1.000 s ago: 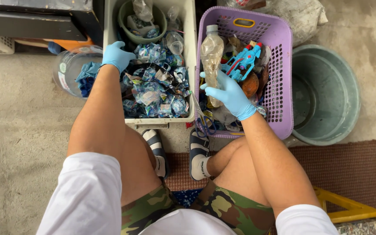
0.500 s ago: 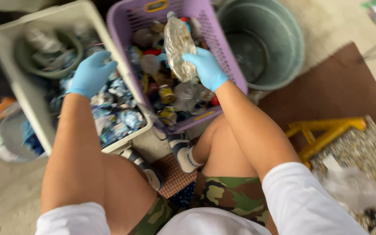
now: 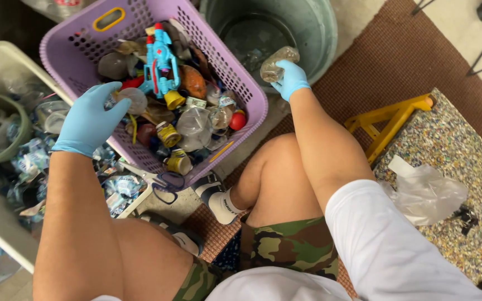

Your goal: The person sorts through a purple laundry basket filled with mixed recyclables, picking out plastic bottles and small containers. They use scissors to cut the tops off several plastic bottles and a small yellow tin, then place the cut items into a white bin.

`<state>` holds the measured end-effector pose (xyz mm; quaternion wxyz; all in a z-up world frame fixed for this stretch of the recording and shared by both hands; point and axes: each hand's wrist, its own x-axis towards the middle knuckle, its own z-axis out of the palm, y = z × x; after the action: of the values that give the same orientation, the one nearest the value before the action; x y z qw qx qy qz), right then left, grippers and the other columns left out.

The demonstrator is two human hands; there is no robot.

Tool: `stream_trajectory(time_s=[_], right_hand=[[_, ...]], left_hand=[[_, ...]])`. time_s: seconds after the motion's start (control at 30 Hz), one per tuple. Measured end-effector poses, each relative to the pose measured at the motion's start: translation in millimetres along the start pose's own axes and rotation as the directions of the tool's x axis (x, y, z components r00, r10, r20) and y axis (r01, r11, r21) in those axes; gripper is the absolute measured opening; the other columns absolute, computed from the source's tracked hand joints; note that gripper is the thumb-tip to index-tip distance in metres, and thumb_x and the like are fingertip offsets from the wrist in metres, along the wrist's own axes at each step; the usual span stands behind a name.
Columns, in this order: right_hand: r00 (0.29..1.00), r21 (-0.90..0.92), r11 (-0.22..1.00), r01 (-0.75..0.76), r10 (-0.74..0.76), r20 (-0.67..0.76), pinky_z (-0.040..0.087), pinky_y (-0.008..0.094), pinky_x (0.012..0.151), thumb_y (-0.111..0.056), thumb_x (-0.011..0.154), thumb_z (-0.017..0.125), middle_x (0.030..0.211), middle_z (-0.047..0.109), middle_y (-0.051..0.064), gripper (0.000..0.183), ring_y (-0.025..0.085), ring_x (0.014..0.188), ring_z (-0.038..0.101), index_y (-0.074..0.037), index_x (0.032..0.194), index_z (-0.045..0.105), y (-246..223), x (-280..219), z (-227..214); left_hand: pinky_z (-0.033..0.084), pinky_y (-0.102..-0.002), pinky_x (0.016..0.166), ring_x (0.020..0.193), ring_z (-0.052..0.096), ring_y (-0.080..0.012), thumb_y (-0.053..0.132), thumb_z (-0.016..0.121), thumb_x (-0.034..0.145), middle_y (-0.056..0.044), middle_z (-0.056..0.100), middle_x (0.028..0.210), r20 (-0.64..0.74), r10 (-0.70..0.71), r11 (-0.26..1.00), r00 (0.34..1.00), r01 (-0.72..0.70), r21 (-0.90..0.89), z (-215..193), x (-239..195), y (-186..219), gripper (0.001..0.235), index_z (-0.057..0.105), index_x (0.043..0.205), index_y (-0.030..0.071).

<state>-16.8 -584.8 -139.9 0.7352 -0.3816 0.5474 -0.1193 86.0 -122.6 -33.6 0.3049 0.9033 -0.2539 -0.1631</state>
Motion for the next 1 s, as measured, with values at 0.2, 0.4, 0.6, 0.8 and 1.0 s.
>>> stream_trajectory(time_s=[0.2, 0.4, 0.6, 0.8, 1.0], right_hand=[[0.978, -0.062, 0.995, -0.074, 0.060, -0.200, 0.068, 0.039, 0.078, -0.019, 0.081, 0.074, 0.108, 0.079, 0.014, 0.048, 0.026, 0.092, 0.077, -0.007, 0.127, 0.067, 10, 41, -20], [0.980, -0.304, 0.953, 0.004, -0.065, -0.189, 0.062, 0.052, 0.095, -0.023, 0.079, 0.085, 0.142, 0.061, 0.014, 0.071, 0.033, 0.121, 0.071, -0.009, 0.142, 0.054, 37, 133, -55], [0.622, -0.649, 0.513, 0.562, -0.779, -0.078, 0.059, 0.036, 0.102, -0.029, 0.079, 0.079, 0.105, 0.079, 0.000, 0.048, 0.019, 0.110, 0.074, -0.022, 0.126, 0.070, 29, 151, -19], [0.108, -0.203, -0.096, 0.974, -0.592, 0.799, 0.062, 0.030, 0.078, -0.015, 0.085, 0.080, 0.099, 0.080, 0.000, 0.031, 0.018, 0.090, 0.076, -0.022, 0.115, 0.079, 51, 3, 65], [0.440, -0.345, -0.433, 0.833, 0.138, 0.887, 0.051, 0.047, 0.096, -0.022, 0.075, 0.073, 0.130, 0.069, 0.002, 0.063, 0.035, 0.117, 0.065, -0.028, 0.137, 0.067, 106, 0, 74]], left_hand=[[0.043, -0.054, 0.106, 0.131, 0.052, -0.0383, 0.033, 0.053, 0.100, -0.019, 0.057, 0.146, 0.132, -0.044, 0.998, 0.990, 0.039, 0.040, 4, 1, 38, 0.055, 0.055, 0.148, 0.007], [0.042, -0.055, 0.112, 0.135, 0.053, -0.0424, 0.030, 0.063, 0.107, -0.024, 0.057, 0.144, 0.119, -0.088, 0.996, 0.989, 0.085, 0.029, 11, -3, 35, 0.049, 0.058, 0.149, 0.004], [0.041, -0.055, 0.113, 0.138, 0.049, -0.0430, 0.032, 0.061, 0.107, -0.025, 0.054, 0.148, 0.144, -0.083, 0.996, 0.986, 0.080, 0.029, 6, -5, 37, 0.053, 0.055, 0.151, 0.003], [0.040, -0.053, 0.114, 0.139, 0.049, -0.0425, 0.034, 0.061, 0.107, -0.024, 0.054, 0.149, 0.151, -0.083, 0.996, 0.985, 0.085, -0.004, 10, -5, 37, 0.054, 0.055, 0.150, 0.003], [0.044, -0.052, 0.112, 0.139, 0.052, -0.0373, 0.041, 0.058, 0.105, -0.017, 0.054, 0.152, 0.240, -0.097, 0.993, 0.966, 0.078, 0.089, 22, -1, 21, 0.057, 0.053, 0.152, 0.009]])
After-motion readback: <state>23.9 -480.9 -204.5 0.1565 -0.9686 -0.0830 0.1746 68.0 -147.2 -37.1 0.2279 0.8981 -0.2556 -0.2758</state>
